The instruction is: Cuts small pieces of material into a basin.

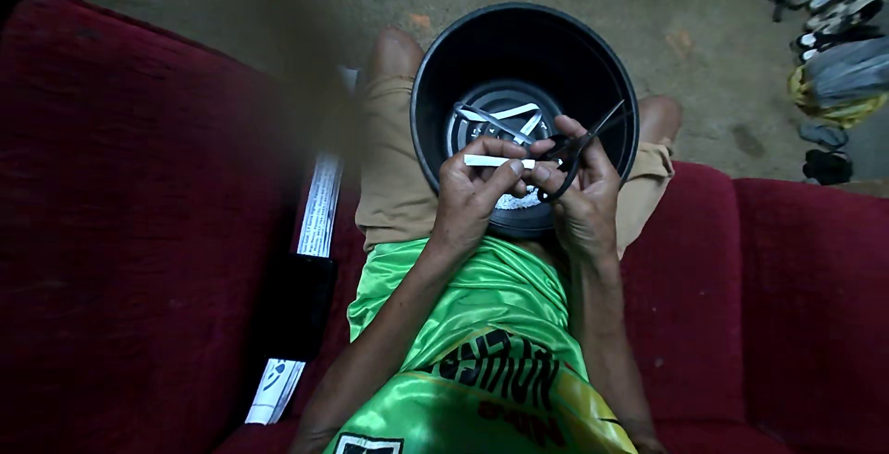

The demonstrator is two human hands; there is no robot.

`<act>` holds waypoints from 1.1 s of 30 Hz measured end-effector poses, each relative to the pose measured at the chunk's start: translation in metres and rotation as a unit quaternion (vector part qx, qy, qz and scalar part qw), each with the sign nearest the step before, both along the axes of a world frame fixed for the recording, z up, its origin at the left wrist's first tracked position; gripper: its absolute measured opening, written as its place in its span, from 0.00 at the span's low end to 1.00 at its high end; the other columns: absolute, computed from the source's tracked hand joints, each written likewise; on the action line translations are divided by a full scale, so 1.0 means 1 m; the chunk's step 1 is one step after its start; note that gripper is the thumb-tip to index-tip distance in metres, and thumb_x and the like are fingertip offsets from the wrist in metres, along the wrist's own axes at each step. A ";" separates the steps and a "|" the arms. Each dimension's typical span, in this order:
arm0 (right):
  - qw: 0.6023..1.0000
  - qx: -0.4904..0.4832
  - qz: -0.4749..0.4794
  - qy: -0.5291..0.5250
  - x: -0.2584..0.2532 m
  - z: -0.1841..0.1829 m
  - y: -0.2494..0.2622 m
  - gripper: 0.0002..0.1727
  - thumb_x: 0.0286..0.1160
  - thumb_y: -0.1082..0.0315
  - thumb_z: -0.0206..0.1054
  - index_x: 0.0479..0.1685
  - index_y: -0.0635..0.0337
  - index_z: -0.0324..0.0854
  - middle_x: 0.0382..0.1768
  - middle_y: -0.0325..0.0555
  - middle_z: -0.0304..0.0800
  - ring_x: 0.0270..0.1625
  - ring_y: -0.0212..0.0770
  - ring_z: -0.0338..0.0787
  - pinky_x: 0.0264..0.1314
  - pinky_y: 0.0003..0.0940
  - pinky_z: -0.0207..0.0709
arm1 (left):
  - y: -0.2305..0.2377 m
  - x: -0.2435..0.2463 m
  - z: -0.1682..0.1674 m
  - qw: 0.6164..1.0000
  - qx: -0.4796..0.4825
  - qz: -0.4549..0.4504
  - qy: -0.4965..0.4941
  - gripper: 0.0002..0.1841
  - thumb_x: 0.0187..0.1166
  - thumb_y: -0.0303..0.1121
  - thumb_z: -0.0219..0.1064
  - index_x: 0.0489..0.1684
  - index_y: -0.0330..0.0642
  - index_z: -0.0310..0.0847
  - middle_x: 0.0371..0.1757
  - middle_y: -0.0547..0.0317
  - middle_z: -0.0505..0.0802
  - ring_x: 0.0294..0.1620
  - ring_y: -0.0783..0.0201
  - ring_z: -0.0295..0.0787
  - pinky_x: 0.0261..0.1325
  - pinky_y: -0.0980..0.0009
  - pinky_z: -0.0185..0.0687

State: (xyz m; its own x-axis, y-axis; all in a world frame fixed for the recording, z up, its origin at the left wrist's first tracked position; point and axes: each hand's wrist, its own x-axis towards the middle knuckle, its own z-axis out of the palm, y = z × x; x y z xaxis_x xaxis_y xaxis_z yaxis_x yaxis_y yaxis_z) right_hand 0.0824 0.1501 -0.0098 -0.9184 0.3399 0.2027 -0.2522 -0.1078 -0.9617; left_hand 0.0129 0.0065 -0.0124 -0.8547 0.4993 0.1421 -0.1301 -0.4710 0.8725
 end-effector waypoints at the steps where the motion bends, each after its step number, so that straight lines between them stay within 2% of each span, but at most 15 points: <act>1: 1.000 0.003 0.002 0.002 -0.001 0.000 0.000 0.38 0.69 0.80 0.71 0.84 0.56 0.66 0.59 0.45 0.87 0.45 0.37 0.91 0.46 0.29 0.89 | 0.000 0.001 0.000 1.000 -0.001 0.002 0.000 0.07 0.83 0.21 0.62 0.52 0.33 0.82 0.36 0.53 0.91 0.30 0.67 0.89 0.39 0.73 0.89; 5: 1.000 0.004 -0.001 0.001 -0.002 0.000 -0.001 0.37 0.70 0.81 0.70 0.84 0.56 0.66 0.59 0.46 0.87 0.45 0.37 0.92 0.47 0.29 0.90 | -0.001 0.002 0.000 1.000 -0.008 0.007 0.003 0.07 0.82 0.20 0.61 0.51 0.34 0.82 0.37 0.54 0.91 0.31 0.67 0.88 0.39 0.74 0.89; 7: 0.999 0.028 -0.004 -0.016 0.001 0.001 0.001 0.35 0.76 0.78 0.67 0.85 0.55 0.65 0.58 0.45 0.88 0.42 0.37 0.92 0.45 0.29 0.90 | -0.001 0.002 0.001 1.000 -0.013 0.014 0.002 0.07 0.82 0.20 0.62 0.51 0.34 0.82 0.36 0.55 0.91 0.30 0.68 0.88 0.39 0.73 0.89; 10: 0.985 0.153 -0.002 -0.081 0.011 0.004 0.002 0.27 0.88 0.64 0.59 0.86 0.54 0.66 0.43 0.43 0.90 0.26 0.36 0.85 0.23 0.27 0.83 | 0.000 -0.003 -0.003 0.999 -0.002 0.049 0.009 0.07 0.80 0.19 0.64 0.51 0.31 0.82 0.36 0.54 0.90 0.31 0.66 0.88 0.41 0.70 0.90; 12: 0.966 0.220 0.039 -0.128 0.020 0.001 0.001 0.27 0.91 0.56 0.56 0.85 0.51 0.68 0.33 0.41 0.87 0.20 0.36 0.81 0.17 0.30 0.80 | 0.001 -0.005 -0.003 0.997 -0.003 0.075 0.012 0.08 0.80 0.19 0.64 0.52 0.29 0.82 0.36 0.54 0.91 0.32 0.66 0.89 0.42 0.69 0.91; 15: 0.940 0.297 0.092 -0.143 0.027 -0.007 -0.002 0.26 0.87 0.50 0.58 0.78 0.53 0.74 0.27 0.37 0.82 0.23 0.32 0.80 0.24 0.31 0.79 | 0.001 -0.004 0.000 0.995 -0.017 0.097 0.011 0.10 0.80 0.19 0.64 0.55 0.28 0.82 0.37 0.53 0.92 0.33 0.65 0.90 0.43 0.68 0.91; 18: 0.932 0.318 0.121 -0.126 0.024 -0.010 -0.005 0.28 0.87 0.47 0.57 0.77 0.55 0.75 0.30 0.35 0.82 0.27 0.29 0.79 0.29 0.27 0.77 | 0.000 -0.004 0.000 0.994 -0.017 0.108 0.015 0.10 0.80 0.19 0.64 0.56 0.28 0.83 0.39 0.52 0.91 0.34 0.63 0.90 0.43 0.66 0.92; 21: 0.936 0.312 0.122 -0.108 0.019 -0.012 -0.007 0.26 0.87 0.48 0.57 0.73 0.58 0.76 0.30 0.36 0.81 0.25 0.29 0.78 0.27 0.27 0.77 | 0.000 -0.004 -0.001 0.993 -0.012 0.113 0.026 0.10 0.80 0.19 0.64 0.55 0.27 0.83 0.38 0.51 0.91 0.32 0.63 0.90 0.41 0.66 0.92; 24: 0.936 0.316 0.122 -0.095 0.016 -0.011 -0.010 0.29 0.88 0.46 0.57 0.74 0.60 0.75 0.29 0.36 0.79 0.25 0.28 0.76 0.27 0.26 0.75 | 0.000 -0.004 -0.002 0.990 -0.019 0.129 0.045 0.09 0.79 0.19 0.64 0.53 0.28 0.83 0.38 0.54 0.91 0.32 0.65 0.90 0.42 0.68 0.92; 29: 0.935 0.324 0.112 -0.086 0.012 -0.012 -0.013 0.29 0.88 0.48 0.58 0.74 0.63 0.76 0.27 0.36 0.76 0.24 0.28 0.74 0.25 0.24 0.74 | 0.000 -0.005 -0.002 0.989 -0.018 0.138 0.059 0.08 0.79 0.18 0.64 0.51 0.28 0.83 0.37 0.54 0.91 0.33 0.66 0.90 0.42 0.69 0.92; 33: 0.932 0.337 0.102 -0.089 0.011 -0.012 -0.013 0.27 0.88 0.49 0.57 0.73 0.61 0.77 0.26 0.35 0.77 0.23 0.27 0.74 0.25 0.24 0.73 | 0.001 -0.005 -0.003 0.988 -0.023 0.140 0.062 0.08 0.79 0.18 0.64 0.51 0.28 0.83 0.36 0.55 0.91 0.33 0.66 0.90 0.42 0.70 0.91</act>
State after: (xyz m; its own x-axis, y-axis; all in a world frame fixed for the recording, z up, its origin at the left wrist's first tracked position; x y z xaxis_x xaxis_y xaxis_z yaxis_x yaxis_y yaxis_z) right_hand 0.0936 0.1374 -0.0220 -0.9893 0.0052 0.1458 -0.1230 0.5078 -0.8527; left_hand 0.0081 0.0071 -0.0153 -0.9378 0.2537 0.2369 0.1091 -0.4325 0.8950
